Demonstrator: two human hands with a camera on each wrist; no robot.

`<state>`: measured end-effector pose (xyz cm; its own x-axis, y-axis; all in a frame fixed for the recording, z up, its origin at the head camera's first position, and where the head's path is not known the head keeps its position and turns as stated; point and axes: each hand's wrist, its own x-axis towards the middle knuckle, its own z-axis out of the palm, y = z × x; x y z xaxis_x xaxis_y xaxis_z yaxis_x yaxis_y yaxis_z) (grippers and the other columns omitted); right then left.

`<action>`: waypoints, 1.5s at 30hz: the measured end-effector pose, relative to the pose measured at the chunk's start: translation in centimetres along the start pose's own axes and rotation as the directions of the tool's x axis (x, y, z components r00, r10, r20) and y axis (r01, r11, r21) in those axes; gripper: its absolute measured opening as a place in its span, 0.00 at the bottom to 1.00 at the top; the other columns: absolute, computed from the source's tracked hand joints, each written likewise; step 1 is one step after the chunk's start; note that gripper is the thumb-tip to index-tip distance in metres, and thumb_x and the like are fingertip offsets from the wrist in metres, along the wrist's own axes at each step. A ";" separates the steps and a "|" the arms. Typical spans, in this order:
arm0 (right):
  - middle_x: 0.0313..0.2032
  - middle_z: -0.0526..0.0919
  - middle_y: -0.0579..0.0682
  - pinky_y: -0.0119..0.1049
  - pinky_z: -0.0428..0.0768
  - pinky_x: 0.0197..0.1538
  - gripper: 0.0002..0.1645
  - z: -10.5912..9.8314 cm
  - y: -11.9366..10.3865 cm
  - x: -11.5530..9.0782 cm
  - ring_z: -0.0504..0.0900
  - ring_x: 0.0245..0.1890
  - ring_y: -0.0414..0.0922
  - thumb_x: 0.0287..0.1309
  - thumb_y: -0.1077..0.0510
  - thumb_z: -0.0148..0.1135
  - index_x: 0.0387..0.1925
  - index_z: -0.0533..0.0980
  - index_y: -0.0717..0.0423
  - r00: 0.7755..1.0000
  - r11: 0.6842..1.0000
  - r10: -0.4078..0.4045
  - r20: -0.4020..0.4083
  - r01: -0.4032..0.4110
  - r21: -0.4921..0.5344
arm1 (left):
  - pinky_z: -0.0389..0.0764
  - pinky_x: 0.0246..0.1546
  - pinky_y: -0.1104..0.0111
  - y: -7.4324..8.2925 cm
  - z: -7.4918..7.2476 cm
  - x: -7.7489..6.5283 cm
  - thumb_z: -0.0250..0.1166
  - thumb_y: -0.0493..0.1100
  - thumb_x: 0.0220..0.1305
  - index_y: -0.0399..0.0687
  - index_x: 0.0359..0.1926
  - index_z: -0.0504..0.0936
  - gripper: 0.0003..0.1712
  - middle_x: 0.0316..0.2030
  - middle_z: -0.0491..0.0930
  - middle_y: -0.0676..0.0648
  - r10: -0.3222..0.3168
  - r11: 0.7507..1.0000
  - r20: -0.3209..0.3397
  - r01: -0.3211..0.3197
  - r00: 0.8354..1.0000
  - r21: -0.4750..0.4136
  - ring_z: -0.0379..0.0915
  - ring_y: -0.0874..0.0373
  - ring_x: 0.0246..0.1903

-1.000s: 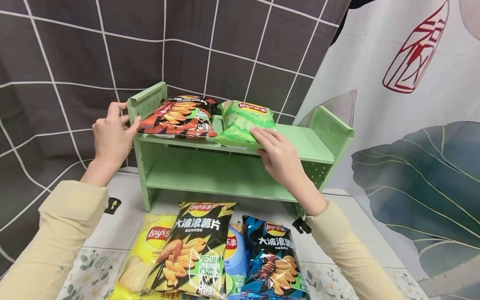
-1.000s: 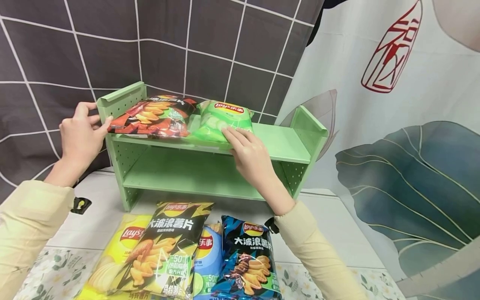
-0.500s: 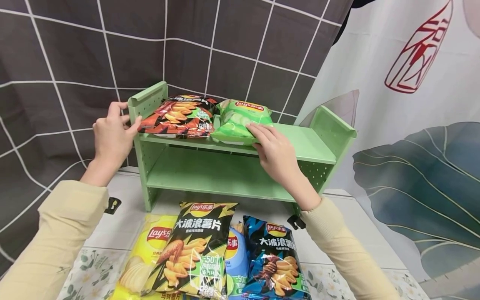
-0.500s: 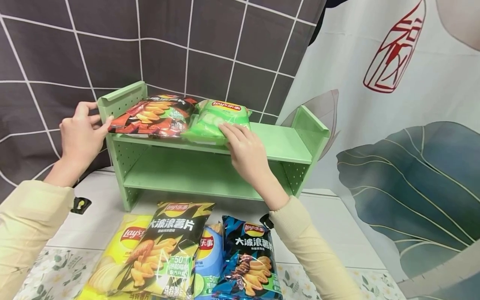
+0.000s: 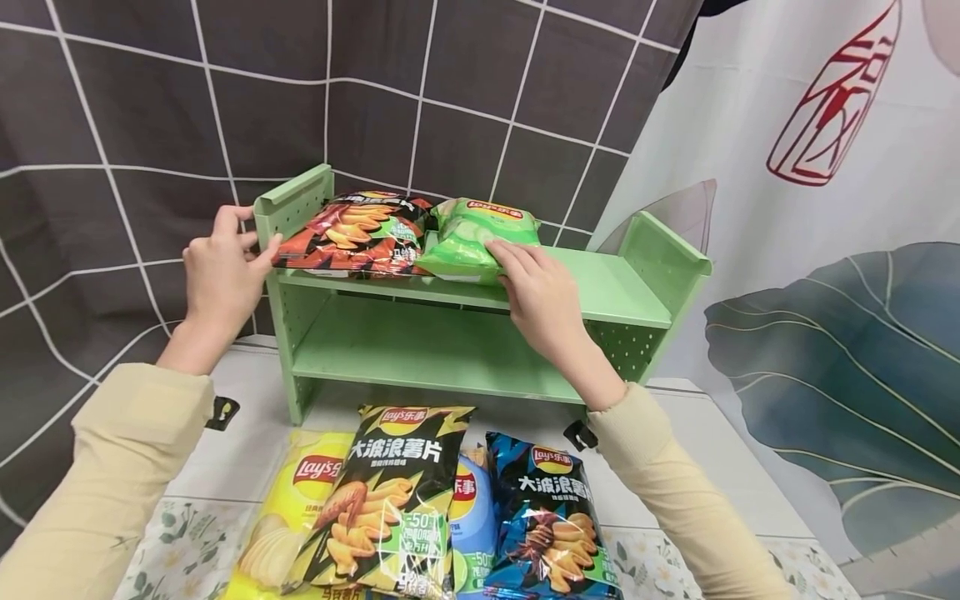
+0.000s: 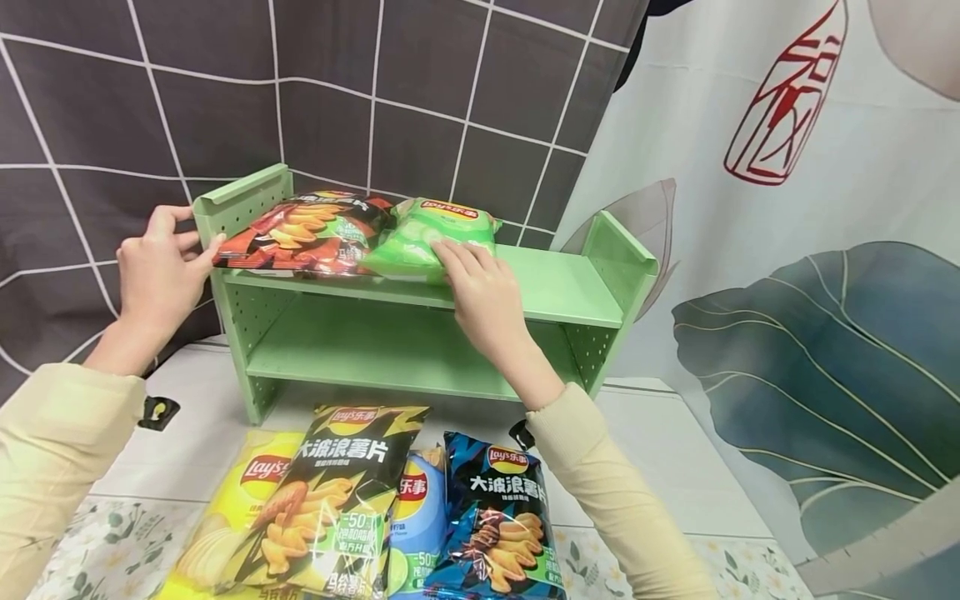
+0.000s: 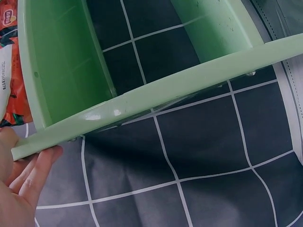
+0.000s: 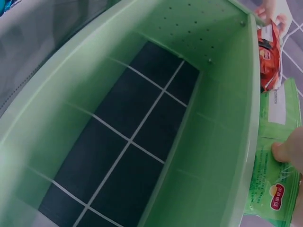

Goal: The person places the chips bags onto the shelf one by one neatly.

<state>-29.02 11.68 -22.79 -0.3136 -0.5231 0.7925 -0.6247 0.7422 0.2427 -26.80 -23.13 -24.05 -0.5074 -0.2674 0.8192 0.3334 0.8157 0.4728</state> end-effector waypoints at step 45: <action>0.67 0.68 0.56 0.55 0.59 0.69 0.33 -1.7 -1.7 -2.3 0.63 0.69 0.54 0.58 0.55 0.60 0.65 0.68 0.57 0.993 0.995 -0.084 0.078 0.089 -0.054 | 0.74 0.47 0.46 -0.2 -0.2 0.2 0.65 0.38 0.61 0.30 0.50 0.73 0.20 0.39 0.82 0.30 -0.002 1.000 0.016 0.002 1.000 -0.009 0.82 0.35 0.37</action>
<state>-26.02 12.35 -24.05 -0.3149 -0.6151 0.7228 -0.6102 0.7145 0.3422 -26.84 -23.43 -23.94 -0.5206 -0.2610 0.8130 0.3395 0.8104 0.4775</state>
